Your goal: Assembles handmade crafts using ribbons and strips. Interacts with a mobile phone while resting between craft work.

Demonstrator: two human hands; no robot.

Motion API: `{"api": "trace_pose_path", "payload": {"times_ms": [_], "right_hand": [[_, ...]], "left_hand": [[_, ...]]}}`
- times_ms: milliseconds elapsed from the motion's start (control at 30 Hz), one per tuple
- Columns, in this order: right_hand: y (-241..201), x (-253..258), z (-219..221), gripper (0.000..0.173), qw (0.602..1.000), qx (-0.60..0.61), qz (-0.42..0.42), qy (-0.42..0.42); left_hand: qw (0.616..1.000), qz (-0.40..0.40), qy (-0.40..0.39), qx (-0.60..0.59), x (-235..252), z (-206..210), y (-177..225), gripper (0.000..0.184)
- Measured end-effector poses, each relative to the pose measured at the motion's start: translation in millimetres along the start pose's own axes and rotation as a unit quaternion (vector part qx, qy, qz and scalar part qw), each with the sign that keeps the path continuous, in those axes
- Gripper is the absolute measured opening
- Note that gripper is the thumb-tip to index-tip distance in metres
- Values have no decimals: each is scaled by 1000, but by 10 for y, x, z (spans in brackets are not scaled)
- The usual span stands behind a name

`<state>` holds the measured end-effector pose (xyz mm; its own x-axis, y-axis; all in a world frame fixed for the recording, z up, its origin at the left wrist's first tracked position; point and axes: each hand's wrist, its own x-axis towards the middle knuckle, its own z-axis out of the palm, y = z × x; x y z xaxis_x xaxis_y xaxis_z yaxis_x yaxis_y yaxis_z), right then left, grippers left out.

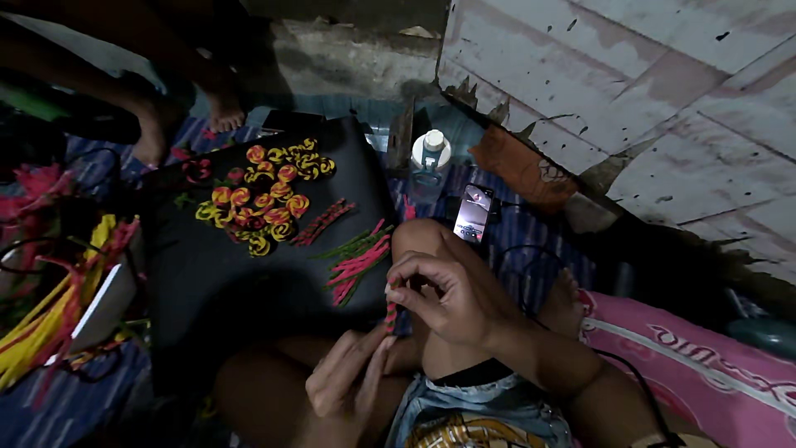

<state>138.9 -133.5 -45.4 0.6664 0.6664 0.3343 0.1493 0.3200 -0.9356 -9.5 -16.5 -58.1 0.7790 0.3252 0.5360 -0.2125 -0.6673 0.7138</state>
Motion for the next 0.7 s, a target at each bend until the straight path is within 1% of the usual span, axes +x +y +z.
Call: {"api": "trace_pose_path", "payload": {"times_ms": [133, 200, 300, 367, 467, 533, 567, 600, 633, 667, 700], "right_hand": [[18, 2, 4, 15, 1000, 22, 5, 4], [41, 1, 21, 15, 999, 28, 16, 7], [41, 7, 33, 13, 998, 28, 45, 15], [27, 15, 40, 13, 997, 32, 66, 24], [33, 18, 52, 12, 996, 57, 64, 34], [39, 15, 54, 12, 996, 70, 43, 36], [49, 15, 55, 12, 996, 73, 24, 36], [63, 15, 55, 12, 997, 71, 2, 34], [80, 16, 51, 13, 997, 63, -22, 30], [97, 17, 47, 14, 997, 50, -49, 24], [121, 14, 46, 14, 996, 36, -78, 17]], "left_hand": [[1000, 9, -8, -22, -6, 36, -13, 20], [1000, 16, -4, 12, -4, 31, -30, 19], [992, 37, -15, 118, 30, -25, -20, 13], [985, 49, 4, 166, 48, -20, -12, 11], [985, 63, 28, 156, 72, 0, -31, 14], [996, 42, 25, 80, 78, -8, -54, 19], [999, 11, 26, 15, 73, 1, -65, 19], [997, -38, 30, -59, 63, 27, -67, 18], [983, -104, 42, -148, 55, 71, -53, 17], [949, -187, 44, -251, 48, 101, -26, 18], [889, -282, 29, -361, 57, 103, 19, 20]]}}
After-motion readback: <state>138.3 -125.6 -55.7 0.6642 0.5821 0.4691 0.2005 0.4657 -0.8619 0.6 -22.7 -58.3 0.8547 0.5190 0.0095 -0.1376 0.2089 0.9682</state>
